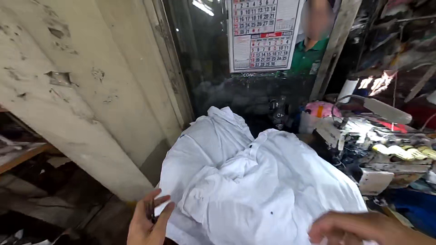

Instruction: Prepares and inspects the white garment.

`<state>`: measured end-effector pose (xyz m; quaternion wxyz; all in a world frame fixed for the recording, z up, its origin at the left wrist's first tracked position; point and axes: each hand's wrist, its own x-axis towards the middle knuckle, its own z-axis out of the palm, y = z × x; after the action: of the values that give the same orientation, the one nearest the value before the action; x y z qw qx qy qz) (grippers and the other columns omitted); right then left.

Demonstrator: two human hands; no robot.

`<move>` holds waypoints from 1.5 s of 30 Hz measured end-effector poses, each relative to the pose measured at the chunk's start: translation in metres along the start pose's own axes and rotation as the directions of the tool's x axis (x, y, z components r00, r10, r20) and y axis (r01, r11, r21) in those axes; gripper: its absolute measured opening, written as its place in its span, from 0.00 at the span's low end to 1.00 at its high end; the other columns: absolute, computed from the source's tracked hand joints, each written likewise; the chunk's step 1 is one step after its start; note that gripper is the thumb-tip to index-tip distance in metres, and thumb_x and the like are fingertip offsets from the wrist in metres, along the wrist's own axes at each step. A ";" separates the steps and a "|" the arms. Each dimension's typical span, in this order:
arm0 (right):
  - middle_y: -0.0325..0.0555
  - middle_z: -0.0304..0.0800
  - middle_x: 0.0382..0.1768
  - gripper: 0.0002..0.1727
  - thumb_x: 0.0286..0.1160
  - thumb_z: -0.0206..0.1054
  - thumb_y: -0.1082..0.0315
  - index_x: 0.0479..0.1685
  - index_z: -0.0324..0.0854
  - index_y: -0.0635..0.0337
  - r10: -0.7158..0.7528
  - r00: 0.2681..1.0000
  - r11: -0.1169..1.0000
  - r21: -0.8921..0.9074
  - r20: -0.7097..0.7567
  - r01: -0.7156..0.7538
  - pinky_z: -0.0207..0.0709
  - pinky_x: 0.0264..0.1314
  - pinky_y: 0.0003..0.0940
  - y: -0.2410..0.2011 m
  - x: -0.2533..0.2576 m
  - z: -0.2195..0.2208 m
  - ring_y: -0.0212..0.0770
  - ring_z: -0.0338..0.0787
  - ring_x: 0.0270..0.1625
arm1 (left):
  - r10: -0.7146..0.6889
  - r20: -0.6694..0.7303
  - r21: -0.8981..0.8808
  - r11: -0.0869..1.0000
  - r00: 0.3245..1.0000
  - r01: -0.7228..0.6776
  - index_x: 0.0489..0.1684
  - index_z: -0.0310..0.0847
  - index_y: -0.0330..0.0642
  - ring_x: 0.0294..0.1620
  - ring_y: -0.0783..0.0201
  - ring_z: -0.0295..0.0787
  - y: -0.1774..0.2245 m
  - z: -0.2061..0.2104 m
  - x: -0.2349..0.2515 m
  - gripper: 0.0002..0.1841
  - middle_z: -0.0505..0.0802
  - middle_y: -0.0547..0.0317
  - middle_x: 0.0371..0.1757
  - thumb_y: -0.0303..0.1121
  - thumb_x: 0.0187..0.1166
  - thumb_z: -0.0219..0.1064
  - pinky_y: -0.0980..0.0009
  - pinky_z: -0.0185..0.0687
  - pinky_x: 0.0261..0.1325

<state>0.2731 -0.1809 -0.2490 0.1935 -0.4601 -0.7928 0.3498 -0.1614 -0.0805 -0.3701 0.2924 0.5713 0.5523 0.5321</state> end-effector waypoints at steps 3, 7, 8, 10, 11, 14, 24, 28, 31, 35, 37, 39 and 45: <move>0.37 0.94 0.52 0.16 0.85 0.63 0.51 0.59 0.88 0.46 -0.016 0.994 0.981 -0.193 -0.105 -0.005 0.90 0.53 0.43 0.024 0.083 0.007 0.36 0.94 0.50 | 0.217 0.012 0.210 0.954 0.976 -0.215 0.75 0.74 0.37 0.51 0.62 0.92 0.024 0.015 0.019 0.37 0.89 0.49 0.67 0.48 0.70 0.80 0.64 0.90 0.41; 0.53 0.83 0.70 0.26 0.81 0.66 0.53 0.76 0.80 0.52 0.195 0.963 0.888 -0.383 -0.188 -0.254 0.75 0.76 0.60 0.044 0.184 0.009 0.55 0.83 0.73 | 0.140 0.289 0.595 0.748 0.947 -0.292 0.54 0.92 0.51 0.53 0.55 0.93 0.026 0.056 0.055 0.22 0.94 0.57 0.55 0.57 0.74 0.72 0.44 0.89 0.54; 0.56 0.82 0.71 0.29 0.79 0.68 0.53 0.77 0.78 0.55 0.231 0.950 0.871 -0.391 -0.208 -0.298 0.74 0.76 0.62 0.051 0.199 0.008 0.57 0.81 0.74 | 0.162 0.249 0.601 0.747 0.955 -0.283 0.47 0.92 0.50 0.47 0.56 0.93 0.018 0.055 0.065 0.19 0.94 0.58 0.46 0.55 0.78 0.68 0.44 0.89 0.50; 0.58 0.84 0.68 0.33 0.77 0.69 0.47 0.76 0.78 0.58 0.312 0.925 0.854 -0.362 -0.217 -0.373 0.74 0.74 0.62 0.064 0.216 0.003 0.58 0.83 0.72 | 0.184 0.082 0.533 0.823 0.980 -0.199 0.39 0.90 0.46 0.36 0.61 0.91 0.009 0.040 0.079 0.18 0.93 0.61 0.34 0.52 0.81 0.66 0.51 0.89 0.42; 0.56 0.86 0.66 0.34 0.75 0.69 0.43 0.74 0.79 0.57 0.345 0.912 0.849 -0.340 -0.220 -0.403 0.75 0.74 0.62 0.069 0.220 0.002 0.57 0.84 0.70 | 0.162 0.013 0.480 0.865 0.987 -0.148 0.36 0.88 0.45 0.30 0.63 0.88 0.007 0.032 0.082 0.19 0.91 0.61 0.29 0.53 0.79 0.66 0.54 0.86 0.36; 0.54 0.90 0.59 0.34 0.72 0.70 0.37 0.68 0.84 0.54 0.359 0.906 0.848 -0.328 -0.222 -0.416 0.77 0.70 0.63 0.077 0.231 0.002 0.56 0.87 0.65 | 0.068 0.023 0.403 0.912 0.997 -0.072 0.39 0.88 0.45 0.34 0.64 0.89 -0.013 0.025 0.081 0.29 0.91 0.62 0.32 0.66 0.76 0.64 0.55 0.87 0.40; 0.54 0.88 0.40 0.26 0.88 0.58 0.45 0.41 0.87 0.60 -0.008 0.933 0.907 -0.396 -0.360 -0.145 0.81 0.56 0.59 0.044 0.245 -0.027 0.55 0.89 0.50 | 0.027 0.132 0.397 0.914 0.991 -0.078 0.53 0.85 0.39 0.44 0.58 0.90 -0.011 0.019 0.074 0.20 0.92 0.52 0.42 0.49 0.86 0.62 0.50 0.87 0.51; 0.49 0.79 0.29 0.28 0.94 0.48 0.47 0.39 0.81 0.62 0.073 0.924 0.995 -0.029 -0.376 -0.090 0.75 0.38 0.49 -0.008 0.238 -0.051 0.46 0.81 0.32 | -0.097 0.070 0.120 0.989 0.993 0.088 0.60 0.77 0.42 0.15 0.66 0.71 0.046 0.015 0.077 0.17 0.83 0.57 0.29 0.47 0.90 0.58 0.67 0.71 0.16; 0.48 0.89 0.47 0.25 0.95 0.47 0.50 0.67 0.81 0.57 0.100 0.950 0.891 0.451 -0.296 0.047 0.85 0.48 0.44 -0.055 0.225 -0.068 0.41 0.90 0.46 | -0.058 -0.055 0.029 0.998 0.997 0.060 0.65 0.78 0.50 0.19 0.73 0.74 0.105 0.005 0.097 0.17 0.85 0.63 0.33 0.49 0.89 0.60 0.73 0.72 0.18; 0.45 0.90 0.42 0.29 0.94 0.40 0.43 0.60 0.80 0.55 -0.205 0.965 0.664 0.701 -0.164 0.260 0.90 0.43 0.39 -0.122 0.197 -0.117 0.38 0.92 0.43 | 0.154 -0.232 -0.081 0.981 0.960 -0.177 0.62 0.76 0.57 0.29 0.77 0.82 0.188 -0.003 0.148 0.18 0.86 0.73 0.39 0.54 0.85 0.64 0.73 0.82 0.31; 0.44 0.90 0.38 0.27 0.96 0.39 0.48 0.54 0.79 0.57 -0.338 0.897 0.608 0.662 -0.284 0.439 0.90 0.42 0.35 -0.140 0.179 -0.141 0.36 0.93 0.41 | 0.284 -0.269 -0.088 0.944 0.920 -0.318 0.65 0.73 0.55 0.36 0.77 0.85 0.235 0.013 0.169 0.19 0.86 0.73 0.43 0.53 0.85 0.62 0.71 0.87 0.38; 0.45 0.91 0.45 0.25 0.96 0.41 0.49 0.64 0.77 0.57 -0.353 0.830 0.552 0.620 -0.431 0.557 0.91 0.49 0.38 -0.142 0.154 -0.159 0.37 0.94 0.47 | 0.394 -0.253 -0.107 0.896 0.883 -0.430 0.67 0.71 0.49 0.42 0.75 0.85 0.272 0.040 0.183 0.20 0.84 0.70 0.47 0.51 0.87 0.61 0.68 0.87 0.44; 0.38 0.94 0.46 0.37 0.89 0.28 0.35 0.64 0.82 0.41 0.177 0.558 0.441 0.572 -0.811 0.692 0.91 0.40 0.38 -0.036 -0.011 -0.051 0.34 0.94 0.42 | 0.549 0.246 -0.189 0.835 0.799 -0.516 0.53 0.78 0.45 0.23 0.67 0.81 0.259 0.162 0.118 0.13 0.86 0.60 0.33 0.44 0.85 0.67 0.68 0.81 0.23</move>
<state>0.2899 -0.1832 -0.1877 0.7776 -0.2509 -0.4001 0.4151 0.0516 0.0156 -0.1403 0.2400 0.7578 0.2894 0.5333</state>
